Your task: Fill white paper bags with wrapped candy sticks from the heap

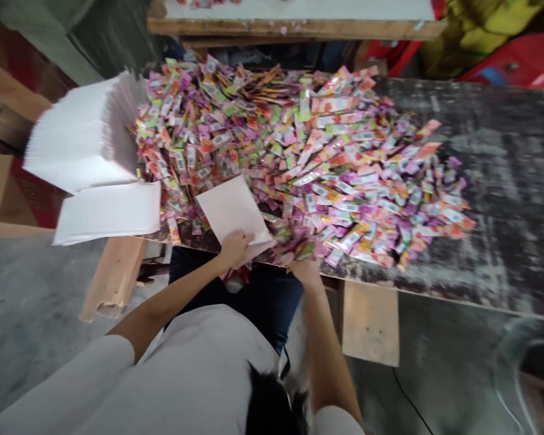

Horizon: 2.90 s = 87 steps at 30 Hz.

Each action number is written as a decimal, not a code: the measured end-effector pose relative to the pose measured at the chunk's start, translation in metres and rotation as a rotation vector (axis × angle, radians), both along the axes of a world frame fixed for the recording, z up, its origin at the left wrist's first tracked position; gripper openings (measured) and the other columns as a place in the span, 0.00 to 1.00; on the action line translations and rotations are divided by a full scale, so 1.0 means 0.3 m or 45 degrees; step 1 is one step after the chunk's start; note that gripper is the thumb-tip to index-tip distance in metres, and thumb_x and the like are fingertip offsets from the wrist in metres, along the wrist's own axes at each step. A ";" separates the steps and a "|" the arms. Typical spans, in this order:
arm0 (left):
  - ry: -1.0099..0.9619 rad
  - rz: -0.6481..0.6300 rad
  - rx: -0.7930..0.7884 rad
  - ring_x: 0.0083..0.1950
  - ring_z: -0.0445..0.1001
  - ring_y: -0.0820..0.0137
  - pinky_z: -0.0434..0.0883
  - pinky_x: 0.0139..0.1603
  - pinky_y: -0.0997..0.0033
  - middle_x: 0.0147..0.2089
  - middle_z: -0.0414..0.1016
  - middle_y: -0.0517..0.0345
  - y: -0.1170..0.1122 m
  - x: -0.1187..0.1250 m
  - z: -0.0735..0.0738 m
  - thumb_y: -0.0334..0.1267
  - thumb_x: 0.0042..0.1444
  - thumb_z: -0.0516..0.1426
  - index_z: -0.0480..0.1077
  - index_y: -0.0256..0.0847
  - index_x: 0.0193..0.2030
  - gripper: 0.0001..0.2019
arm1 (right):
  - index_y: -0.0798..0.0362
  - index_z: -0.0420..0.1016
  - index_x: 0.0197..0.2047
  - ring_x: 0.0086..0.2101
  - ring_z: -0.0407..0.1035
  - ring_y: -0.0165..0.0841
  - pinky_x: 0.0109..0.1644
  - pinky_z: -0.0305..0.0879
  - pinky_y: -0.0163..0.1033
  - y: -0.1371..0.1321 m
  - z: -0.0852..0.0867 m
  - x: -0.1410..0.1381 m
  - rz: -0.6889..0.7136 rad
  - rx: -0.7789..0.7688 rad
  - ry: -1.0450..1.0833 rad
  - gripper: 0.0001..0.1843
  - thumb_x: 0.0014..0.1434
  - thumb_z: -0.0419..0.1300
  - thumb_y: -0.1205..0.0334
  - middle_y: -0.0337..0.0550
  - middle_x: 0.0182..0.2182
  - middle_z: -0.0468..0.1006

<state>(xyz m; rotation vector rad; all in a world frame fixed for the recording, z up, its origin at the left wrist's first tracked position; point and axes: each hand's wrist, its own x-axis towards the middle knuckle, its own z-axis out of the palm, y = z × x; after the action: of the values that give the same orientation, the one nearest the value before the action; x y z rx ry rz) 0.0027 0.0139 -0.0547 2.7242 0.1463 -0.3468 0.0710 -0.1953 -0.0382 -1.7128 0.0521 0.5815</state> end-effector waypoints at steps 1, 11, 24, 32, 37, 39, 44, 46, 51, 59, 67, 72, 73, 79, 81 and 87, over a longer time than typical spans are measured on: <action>0.014 0.011 -0.014 0.48 0.70 0.60 0.67 0.48 0.63 0.46 0.72 0.47 0.006 0.008 -0.028 0.35 0.61 0.51 0.70 0.43 0.57 0.19 | 0.50 0.75 0.42 0.29 0.72 0.40 0.32 0.70 0.43 -0.010 0.005 -0.003 0.115 -0.025 -0.082 0.27 0.35 0.72 0.55 0.42 0.26 0.79; -0.124 0.185 -0.399 0.44 0.72 0.68 0.68 0.48 0.70 0.42 0.76 0.53 0.105 0.065 -0.059 0.35 0.62 0.51 0.76 0.39 0.50 0.15 | 0.53 0.64 0.61 0.55 0.66 0.44 0.58 0.58 0.47 0.118 -0.042 0.035 1.159 -0.706 -0.751 0.30 0.56 0.61 0.60 0.53 0.54 0.74; -0.307 0.458 -0.509 0.36 0.71 0.70 0.68 0.40 0.70 0.33 0.74 0.57 0.049 0.065 0.031 0.34 0.58 0.53 0.76 0.39 0.42 0.11 | 0.55 0.66 0.55 0.44 0.75 0.45 0.44 0.67 0.41 0.250 -0.055 0.090 0.551 -1.031 -0.221 0.34 0.46 0.67 0.51 0.52 0.42 0.79; -0.322 0.382 -0.267 0.36 0.70 0.67 0.66 0.41 0.67 0.33 0.73 0.54 0.046 0.129 0.077 0.32 0.55 0.53 0.73 0.40 0.32 0.07 | 0.60 0.63 0.53 0.44 0.72 0.48 0.47 0.63 0.46 0.356 -0.018 -0.062 0.549 -1.453 -0.648 0.20 0.60 0.55 0.61 0.64 0.45 0.73; -0.292 0.361 -0.238 0.37 0.71 0.67 0.66 0.42 0.66 0.34 0.74 0.53 0.057 0.160 0.054 0.33 0.56 0.53 0.73 0.40 0.32 0.07 | 0.60 0.63 0.55 0.46 0.68 0.48 0.48 0.59 0.48 0.349 -0.021 -0.077 0.673 -1.441 -0.747 0.18 0.63 0.48 0.66 0.65 0.46 0.72; -0.281 0.439 -0.243 0.37 0.71 0.66 0.67 0.43 0.66 0.34 0.74 0.53 0.069 0.180 0.045 0.34 0.56 0.54 0.73 0.40 0.34 0.07 | 0.59 0.60 0.60 0.47 0.67 0.47 0.49 0.59 0.49 0.342 -0.032 -0.077 0.728 -1.387 -0.816 0.21 0.64 0.45 0.67 0.64 0.48 0.71; -0.326 0.289 -0.192 0.41 0.72 0.65 0.66 0.45 0.66 0.38 0.75 0.52 0.086 0.187 0.080 0.33 0.57 0.53 0.73 0.39 0.38 0.07 | 0.58 0.58 0.61 0.53 0.63 0.50 0.52 0.60 0.50 0.336 -0.049 -0.025 0.740 -1.359 -0.771 0.25 0.60 0.52 0.67 0.65 0.54 0.68; -0.276 0.177 -0.131 0.43 0.72 0.64 0.66 0.45 0.66 0.40 0.75 0.51 0.086 0.163 0.106 0.33 0.58 0.53 0.73 0.40 0.39 0.08 | 0.57 0.59 0.58 0.54 0.63 0.51 0.51 0.62 0.50 0.341 -0.041 0.014 0.736 -1.373 -0.687 0.26 0.56 0.56 0.67 0.64 0.54 0.68; -0.110 0.191 0.007 0.42 0.72 0.63 0.66 0.44 0.66 0.42 0.74 0.50 0.085 0.106 0.140 0.31 0.57 0.53 0.72 0.39 0.42 0.09 | 0.57 0.55 0.60 0.50 0.67 0.48 0.49 0.66 0.49 0.359 -0.008 0.095 0.802 -1.328 -0.522 0.33 0.53 0.61 0.63 0.61 0.51 0.72; -0.141 0.246 -0.069 0.44 0.72 0.62 0.67 0.46 0.64 0.40 0.73 0.51 0.068 0.087 0.119 0.30 0.56 0.54 0.69 0.39 0.43 0.09 | 0.56 0.61 0.56 0.50 0.70 0.49 0.49 0.67 0.49 0.357 0.010 0.160 0.850 -1.211 -0.414 0.29 0.54 0.62 0.58 0.58 0.49 0.74; -0.271 0.258 -0.070 0.50 0.70 0.58 0.67 0.53 0.60 0.46 0.72 0.45 0.022 0.030 0.087 0.26 0.54 0.52 0.66 0.37 0.45 0.12 | 0.58 0.64 0.55 0.51 0.70 0.51 0.50 0.69 0.49 0.388 0.029 0.178 0.774 -1.246 -0.324 0.32 0.49 0.66 0.58 0.59 0.49 0.74; -0.334 0.491 -0.319 0.39 0.73 0.64 0.69 0.44 0.65 0.36 0.73 0.56 0.044 0.064 0.107 0.27 0.50 0.56 0.65 0.41 0.46 0.15 | 0.60 0.63 0.56 0.54 0.68 0.50 0.52 0.68 0.48 0.401 0.016 0.131 0.615 -1.226 -0.314 0.33 0.50 0.65 0.55 0.62 0.51 0.73; -0.350 0.531 -0.367 0.37 0.73 0.66 0.69 0.42 0.66 0.33 0.72 0.59 0.052 0.077 0.111 0.27 0.49 0.57 0.65 0.41 0.47 0.17 | 0.60 0.62 0.57 0.54 0.68 0.49 0.52 0.68 0.48 0.404 0.012 0.117 0.590 -1.223 -0.328 0.34 0.51 0.65 0.54 0.62 0.51 0.73; -0.504 0.410 -0.362 0.34 0.73 0.67 0.69 0.42 0.69 0.30 0.72 0.61 0.055 0.137 0.098 0.24 0.47 0.56 0.68 0.41 0.48 0.20 | 0.63 0.63 0.54 0.43 0.76 0.47 0.47 0.69 0.49 0.444 -0.003 0.035 0.493 -1.316 -0.428 0.22 0.62 0.55 0.56 0.65 0.43 0.77; -0.545 0.340 -0.310 0.35 0.73 0.67 0.69 0.42 0.68 0.30 0.73 0.59 0.045 0.143 0.085 0.24 0.48 0.55 0.69 0.41 0.47 0.19 | 0.65 0.64 0.53 0.42 0.76 0.47 0.46 0.68 0.49 0.455 -0.003 0.022 0.470 -1.374 -0.475 0.19 0.66 0.48 0.60 0.67 0.41 0.77; -0.677 -0.021 -0.204 0.40 0.73 0.65 0.69 0.44 0.66 0.35 0.74 0.54 0.045 0.099 0.056 0.26 0.54 0.52 0.70 0.40 0.44 0.12 | 0.65 0.65 0.54 0.43 0.76 0.46 0.45 0.69 0.47 0.435 -0.005 0.055 0.539 -1.336 -0.411 0.18 0.66 0.45 0.66 0.65 0.40 0.77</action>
<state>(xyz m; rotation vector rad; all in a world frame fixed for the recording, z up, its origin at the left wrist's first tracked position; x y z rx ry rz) 0.0326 0.0275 -0.0380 2.5572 -0.0501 0.3500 0.0874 -0.0647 -0.0396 -2.8635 -0.2924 0.6190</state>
